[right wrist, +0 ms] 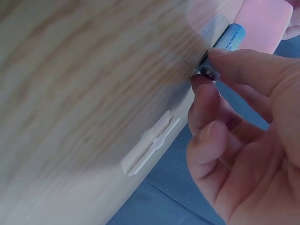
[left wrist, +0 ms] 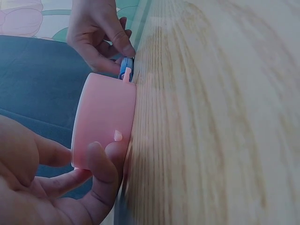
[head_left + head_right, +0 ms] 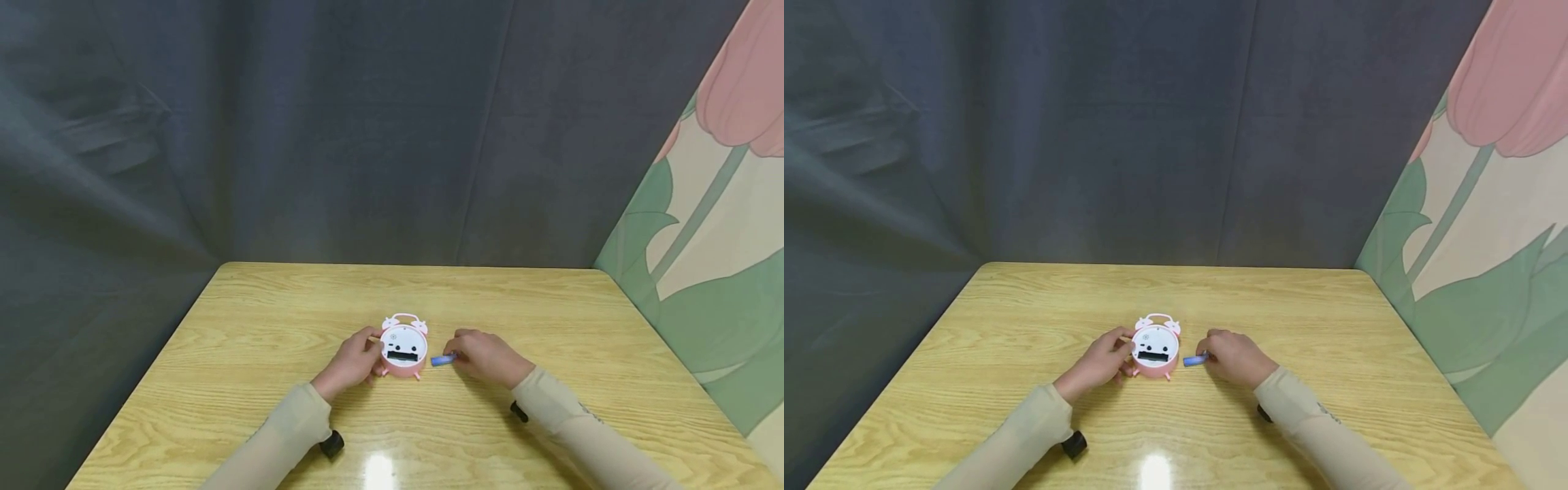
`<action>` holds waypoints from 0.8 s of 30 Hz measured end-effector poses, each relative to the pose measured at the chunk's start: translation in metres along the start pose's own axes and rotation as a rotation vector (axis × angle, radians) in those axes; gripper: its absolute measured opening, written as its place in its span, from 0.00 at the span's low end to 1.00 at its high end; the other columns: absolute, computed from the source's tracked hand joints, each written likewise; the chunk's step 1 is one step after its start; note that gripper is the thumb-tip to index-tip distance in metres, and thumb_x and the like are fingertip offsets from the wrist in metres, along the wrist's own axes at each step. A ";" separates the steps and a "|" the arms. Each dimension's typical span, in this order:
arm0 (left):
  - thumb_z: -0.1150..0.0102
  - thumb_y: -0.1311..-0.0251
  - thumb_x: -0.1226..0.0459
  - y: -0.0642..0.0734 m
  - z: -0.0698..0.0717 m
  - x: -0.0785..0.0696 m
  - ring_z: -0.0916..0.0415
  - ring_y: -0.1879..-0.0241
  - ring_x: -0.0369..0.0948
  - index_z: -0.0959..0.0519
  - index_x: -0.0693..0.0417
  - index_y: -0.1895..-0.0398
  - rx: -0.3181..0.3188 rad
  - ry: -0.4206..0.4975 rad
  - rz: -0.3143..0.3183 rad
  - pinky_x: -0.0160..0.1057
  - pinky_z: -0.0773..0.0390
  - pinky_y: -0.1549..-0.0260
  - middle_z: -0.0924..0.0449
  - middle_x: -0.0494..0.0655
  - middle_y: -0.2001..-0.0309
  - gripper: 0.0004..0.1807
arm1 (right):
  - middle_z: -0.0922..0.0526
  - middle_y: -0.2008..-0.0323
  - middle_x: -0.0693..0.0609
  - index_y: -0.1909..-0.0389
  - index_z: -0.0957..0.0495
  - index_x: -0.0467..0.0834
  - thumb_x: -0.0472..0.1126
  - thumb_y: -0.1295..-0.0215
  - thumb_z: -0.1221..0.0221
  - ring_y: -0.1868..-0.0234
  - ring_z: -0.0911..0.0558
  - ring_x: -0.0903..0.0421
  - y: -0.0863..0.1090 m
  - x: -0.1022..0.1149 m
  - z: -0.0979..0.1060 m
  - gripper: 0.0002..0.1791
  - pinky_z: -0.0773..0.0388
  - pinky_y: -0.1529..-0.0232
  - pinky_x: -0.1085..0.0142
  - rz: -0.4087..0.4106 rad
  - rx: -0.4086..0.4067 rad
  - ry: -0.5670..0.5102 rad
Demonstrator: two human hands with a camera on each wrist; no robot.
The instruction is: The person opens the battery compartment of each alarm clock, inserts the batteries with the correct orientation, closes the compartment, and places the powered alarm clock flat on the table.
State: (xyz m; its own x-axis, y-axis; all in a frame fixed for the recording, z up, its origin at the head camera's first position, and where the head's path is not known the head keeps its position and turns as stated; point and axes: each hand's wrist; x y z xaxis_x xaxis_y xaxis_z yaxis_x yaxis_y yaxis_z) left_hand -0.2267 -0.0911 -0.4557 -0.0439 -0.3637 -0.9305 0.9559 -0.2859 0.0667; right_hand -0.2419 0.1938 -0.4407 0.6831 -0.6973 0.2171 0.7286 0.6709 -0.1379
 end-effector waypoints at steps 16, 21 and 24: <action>0.56 0.25 0.66 0.001 0.001 -0.002 0.24 0.78 0.42 0.32 0.64 0.35 0.002 -0.006 0.003 0.38 0.22 0.82 0.21 0.56 0.69 0.20 | 0.19 0.70 0.57 0.65 0.17 0.42 0.32 0.39 0.34 0.74 0.28 0.67 -0.004 -0.001 0.002 0.03 0.27 0.74 0.72 -0.063 -0.020 -0.173; 0.56 0.25 0.67 0.003 0.000 -0.003 0.24 0.77 0.42 0.30 0.65 0.37 -0.003 -0.003 -0.010 0.37 0.23 0.83 0.21 0.59 0.68 0.18 | 0.19 0.68 0.57 0.63 0.15 0.41 0.33 0.39 0.34 0.79 0.31 0.67 -0.008 0.001 0.004 0.05 0.29 0.78 0.72 -0.085 -0.083 -0.250; 0.56 0.25 0.67 0.003 0.000 -0.003 0.24 0.77 0.42 0.30 0.66 0.38 -0.002 -0.003 -0.017 0.38 0.23 0.83 0.21 0.59 0.68 0.17 | 0.19 0.68 0.57 0.62 0.15 0.43 0.34 0.38 0.34 0.79 0.30 0.65 -0.010 0.003 0.007 0.05 0.28 0.78 0.71 -0.125 -0.125 -0.296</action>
State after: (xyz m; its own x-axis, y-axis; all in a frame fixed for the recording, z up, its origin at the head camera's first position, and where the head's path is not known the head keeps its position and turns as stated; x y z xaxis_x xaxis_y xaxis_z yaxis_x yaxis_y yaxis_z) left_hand -0.2236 -0.0908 -0.4526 -0.0609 -0.3618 -0.9303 0.9558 -0.2898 0.0502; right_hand -0.2472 0.1868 -0.4324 0.5579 -0.6563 0.5080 0.8185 0.5361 -0.2063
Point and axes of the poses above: each hand's wrist, its own y-axis away from the middle knuckle, its own z-axis out of the back of the hand, x = y × z
